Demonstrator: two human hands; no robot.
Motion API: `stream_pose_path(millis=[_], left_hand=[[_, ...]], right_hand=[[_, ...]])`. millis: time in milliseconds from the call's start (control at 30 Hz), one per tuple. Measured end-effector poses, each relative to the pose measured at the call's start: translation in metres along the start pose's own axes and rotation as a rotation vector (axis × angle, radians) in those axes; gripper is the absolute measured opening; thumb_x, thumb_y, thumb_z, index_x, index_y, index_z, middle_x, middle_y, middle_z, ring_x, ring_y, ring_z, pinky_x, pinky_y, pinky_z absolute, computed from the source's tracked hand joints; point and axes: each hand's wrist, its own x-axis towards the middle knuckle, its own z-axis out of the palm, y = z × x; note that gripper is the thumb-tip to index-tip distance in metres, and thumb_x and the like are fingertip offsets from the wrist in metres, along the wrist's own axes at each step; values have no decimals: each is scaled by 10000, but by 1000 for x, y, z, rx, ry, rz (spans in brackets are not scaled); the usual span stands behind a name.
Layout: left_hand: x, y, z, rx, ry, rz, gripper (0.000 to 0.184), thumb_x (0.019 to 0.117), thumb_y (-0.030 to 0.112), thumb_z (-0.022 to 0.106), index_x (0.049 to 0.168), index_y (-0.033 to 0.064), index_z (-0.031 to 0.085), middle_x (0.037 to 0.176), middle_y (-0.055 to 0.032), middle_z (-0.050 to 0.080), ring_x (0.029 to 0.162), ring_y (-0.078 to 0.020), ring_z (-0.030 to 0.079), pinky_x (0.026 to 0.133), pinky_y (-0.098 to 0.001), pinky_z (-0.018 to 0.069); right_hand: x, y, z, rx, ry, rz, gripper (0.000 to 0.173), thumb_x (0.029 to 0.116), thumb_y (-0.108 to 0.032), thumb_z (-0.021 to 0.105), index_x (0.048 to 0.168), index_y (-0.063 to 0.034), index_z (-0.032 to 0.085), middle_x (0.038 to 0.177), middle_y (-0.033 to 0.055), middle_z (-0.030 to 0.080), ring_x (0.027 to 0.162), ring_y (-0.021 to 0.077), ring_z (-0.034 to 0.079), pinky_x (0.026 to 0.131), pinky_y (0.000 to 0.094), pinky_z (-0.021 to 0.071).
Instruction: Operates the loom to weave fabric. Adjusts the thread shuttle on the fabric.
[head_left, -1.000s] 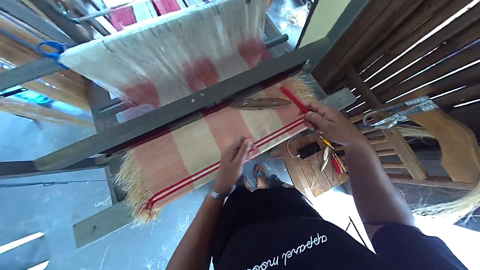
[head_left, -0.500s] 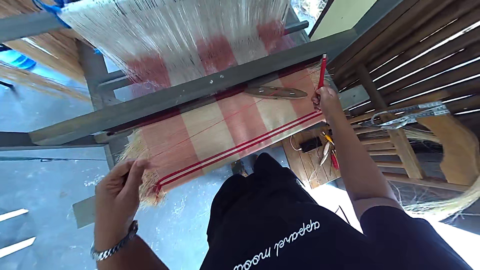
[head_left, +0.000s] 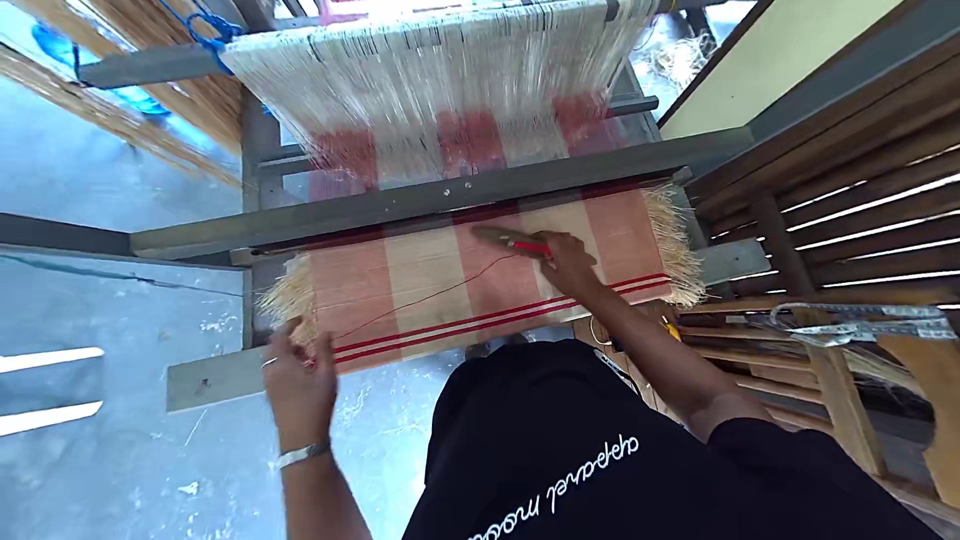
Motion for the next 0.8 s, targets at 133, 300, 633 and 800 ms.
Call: stream_pose_path(millis=[133, 300, 633, 800], left_hand=[[-5, 48, 73, -2, -90, 96, 742, 945, 488, 688, 1551, 133, 449, 1425, -331, 506, 1226, -494, 567, 999, -651, 485], [2, 56, 158, 13, 50, 183, 726, 881, 624, 700, 1498, 274, 543, 1242, -273, 581, 1032, -397, 625, 885, -556, 547], [3, 38, 187, 134, 265, 285, 693, 910, 667, 624, 1493, 302, 541, 1366, -253, 549, 1045, -358, 648, 821, -476, 570], [6, 36, 181, 182, 140, 330, 525, 1006, 613, 498, 1484, 400, 533, 1535, -102, 519, 1310, -303, 584, 998, -495, 523]], right_hand=[[9, -51, 37, 31, -210, -201, 320, 973, -197, 624, 1250, -42, 653, 1361, 121, 635, 1325, 308, 546, 1131, 594, 366], [30, -89, 52, -25, -341, -280, 625, 950, -557, 648, 1295, -37, 600, 1406, 150, 577, 1360, 336, 501, 1124, 608, 364], [34, -99, 54, -194, -370, -407, 540, 1000, -544, 558, 1251, -69, 610, 1578, 162, 433, 1452, 379, 415, 1152, 675, 287], [57, -116, 8, -88, -340, -467, 629, 999, -598, 545, 1252, -29, 632, 1485, 169, 535, 1410, 352, 477, 1191, 634, 296]])
